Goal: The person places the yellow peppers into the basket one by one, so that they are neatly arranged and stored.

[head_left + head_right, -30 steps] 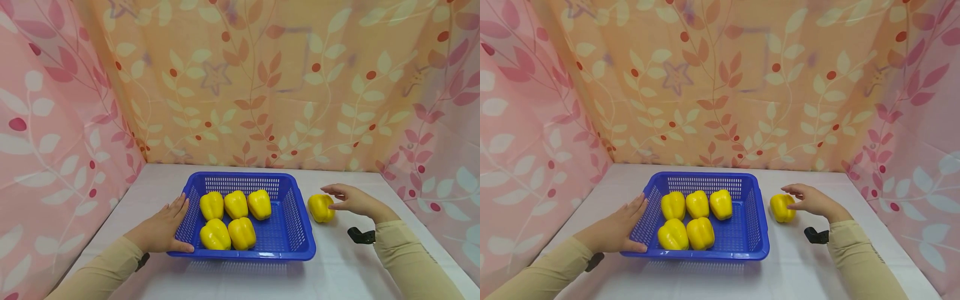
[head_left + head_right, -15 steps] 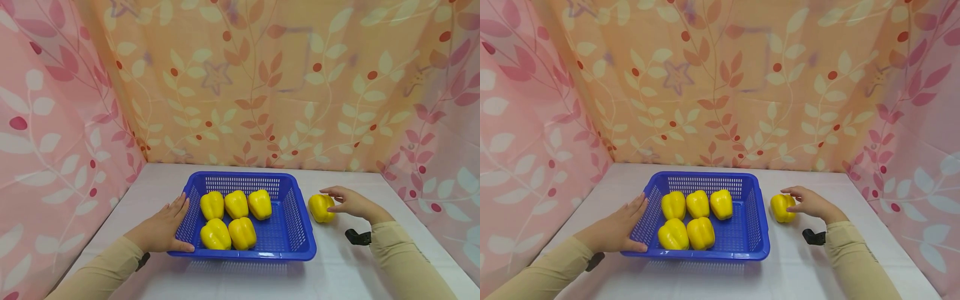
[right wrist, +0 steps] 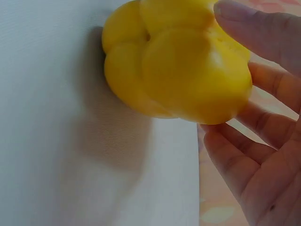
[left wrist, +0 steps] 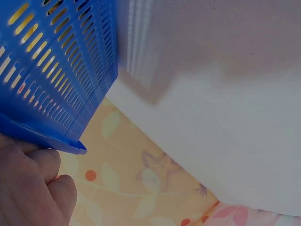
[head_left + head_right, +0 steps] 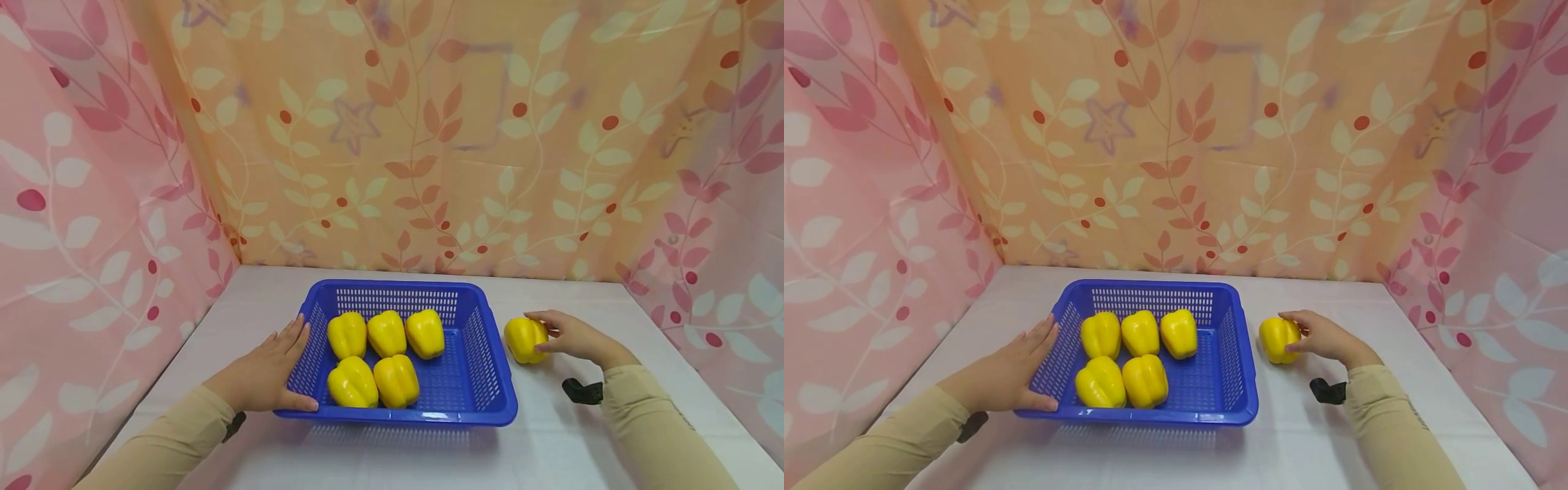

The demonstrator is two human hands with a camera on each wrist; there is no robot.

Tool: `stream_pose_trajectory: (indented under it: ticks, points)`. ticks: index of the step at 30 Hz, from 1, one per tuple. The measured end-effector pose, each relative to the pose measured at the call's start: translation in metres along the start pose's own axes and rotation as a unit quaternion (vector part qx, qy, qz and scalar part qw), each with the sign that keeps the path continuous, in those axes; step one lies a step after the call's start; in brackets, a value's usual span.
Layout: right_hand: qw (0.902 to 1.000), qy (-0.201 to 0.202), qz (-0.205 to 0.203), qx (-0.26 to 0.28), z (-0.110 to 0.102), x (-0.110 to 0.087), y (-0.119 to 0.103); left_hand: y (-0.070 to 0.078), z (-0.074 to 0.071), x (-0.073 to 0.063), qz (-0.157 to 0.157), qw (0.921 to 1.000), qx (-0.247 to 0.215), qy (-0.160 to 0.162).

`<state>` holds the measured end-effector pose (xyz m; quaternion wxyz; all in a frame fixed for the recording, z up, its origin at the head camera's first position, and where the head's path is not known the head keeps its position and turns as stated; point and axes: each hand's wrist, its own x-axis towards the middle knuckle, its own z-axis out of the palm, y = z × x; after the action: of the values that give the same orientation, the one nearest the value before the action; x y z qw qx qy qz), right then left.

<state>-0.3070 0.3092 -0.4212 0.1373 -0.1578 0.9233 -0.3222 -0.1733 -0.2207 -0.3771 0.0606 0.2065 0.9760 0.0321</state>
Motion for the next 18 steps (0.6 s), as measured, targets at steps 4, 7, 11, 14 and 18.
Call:
stream_pose_trajectory:
  ticks: [4,7,11,14,18]
  points:
    - [1.0,0.0,0.006,0.002,0.003,0.001,0.003,-0.001,0.001,0.0,0.001,1.0,0.0,0.003]
    - [1.0,0.001,-0.002,0.003,0.005,0.001,0.005,-0.002,0.002,0.001,0.004,1.0,0.003,0.006]
    - [0.9998,0.005,-0.017,0.005,0.008,0.0,0.008,-0.002,0.002,0.001,0.006,1.0,0.005,0.006]
    - [0.9998,0.006,-0.021,-0.001,0.011,0.001,0.01,-0.001,0.001,0.001,0.006,0.9999,0.006,0.005]
    - [0.9994,0.012,-0.026,-0.021,0.014,0.002,0.009,-0.001,0.001,0.0,0.006,1.0,0.005,0.004]
